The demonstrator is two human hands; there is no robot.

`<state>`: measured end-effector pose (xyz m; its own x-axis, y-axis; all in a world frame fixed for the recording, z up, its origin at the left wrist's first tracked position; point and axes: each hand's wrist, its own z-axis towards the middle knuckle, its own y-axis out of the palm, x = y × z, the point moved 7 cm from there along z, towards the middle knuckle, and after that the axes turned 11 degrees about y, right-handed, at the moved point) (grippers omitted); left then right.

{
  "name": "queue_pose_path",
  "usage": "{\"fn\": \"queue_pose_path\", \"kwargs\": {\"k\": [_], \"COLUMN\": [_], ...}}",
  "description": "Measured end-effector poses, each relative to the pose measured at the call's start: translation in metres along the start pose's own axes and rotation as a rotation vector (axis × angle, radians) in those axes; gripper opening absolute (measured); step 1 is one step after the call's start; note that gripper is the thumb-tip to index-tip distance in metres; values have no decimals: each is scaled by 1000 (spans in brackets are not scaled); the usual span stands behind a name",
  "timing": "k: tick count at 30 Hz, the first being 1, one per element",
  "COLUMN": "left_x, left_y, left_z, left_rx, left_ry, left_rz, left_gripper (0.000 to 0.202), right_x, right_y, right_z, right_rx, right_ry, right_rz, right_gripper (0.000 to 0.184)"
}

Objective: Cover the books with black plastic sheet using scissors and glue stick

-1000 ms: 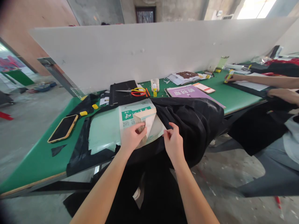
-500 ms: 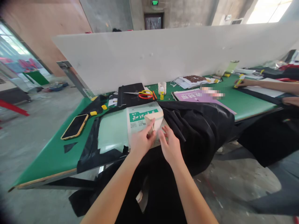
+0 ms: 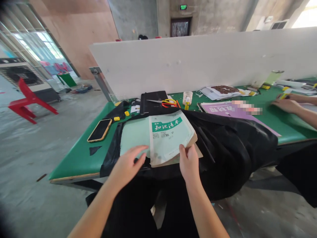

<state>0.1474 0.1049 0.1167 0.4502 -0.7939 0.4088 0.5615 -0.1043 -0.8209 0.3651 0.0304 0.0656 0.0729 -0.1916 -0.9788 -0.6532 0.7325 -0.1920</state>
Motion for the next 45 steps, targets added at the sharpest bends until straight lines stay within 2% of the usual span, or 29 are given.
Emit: {"fn": "queue_pose_path", "kwargs": {"k": [3,5,7,10,13,18,23,26,28,31,33,35,37,40,45], "left_x": [-65,-101,-127,-146,-153,-146,-134,-122,-105,-63,-32,-9,-3,-10,-18], "left_y": [-33,-46,-45,-28,-14,-7,-2,-12,-23,-25,-12,10,39,81,123], "left_z": [-15,-25,-34,-47,-55,-60,-69,-65,-49,-1,39,79,118,173,242], "left_rx": [61,110,100,19,-39,-48,-52,-41,-18,-54,-123,-183,-243,-297,-308], "left_ry": [-159,-228,-253,-244,-260,-275,-280,-303,-265,-69,128,292,336,287,182], "left_rz": [80,159,228,318,344,352,319,341,351,199,101,65,35,-93,-276], "left_gripper": [34,37,42,48,50,52,54,55,54,50,45,41,42,47,49], "right_x": [-21,-31,-38,-47,-56,-62,-47,-34,-27,-17,-10,-6,-2,4,7], "right_y": [2,3,3,2,2,5,-1,-6,-8,-12,-16,-18,-20,-22,-23], "right_z": [-8,-14,-21,-31,-44,-61,-63,-60,-57,-51,-48,-46,-44,-41,-38], "right_rx": [3,28,66,128,201,336,531,586,581,543,523,491,454,427,376], "right_ry": [-47,-80,-115,-169,-232,-306,-303,-273,-257,-207,-170,-162,-172,-186,-222], "right_rz": [-117,-181,-244,-323,-393,-370,-166,-111,-99,-77,-69,-78,-103,-148,-194], "right_gripper": [32,31,29,26,28,38,34,29,28,27,28,30,30,28,25]}}
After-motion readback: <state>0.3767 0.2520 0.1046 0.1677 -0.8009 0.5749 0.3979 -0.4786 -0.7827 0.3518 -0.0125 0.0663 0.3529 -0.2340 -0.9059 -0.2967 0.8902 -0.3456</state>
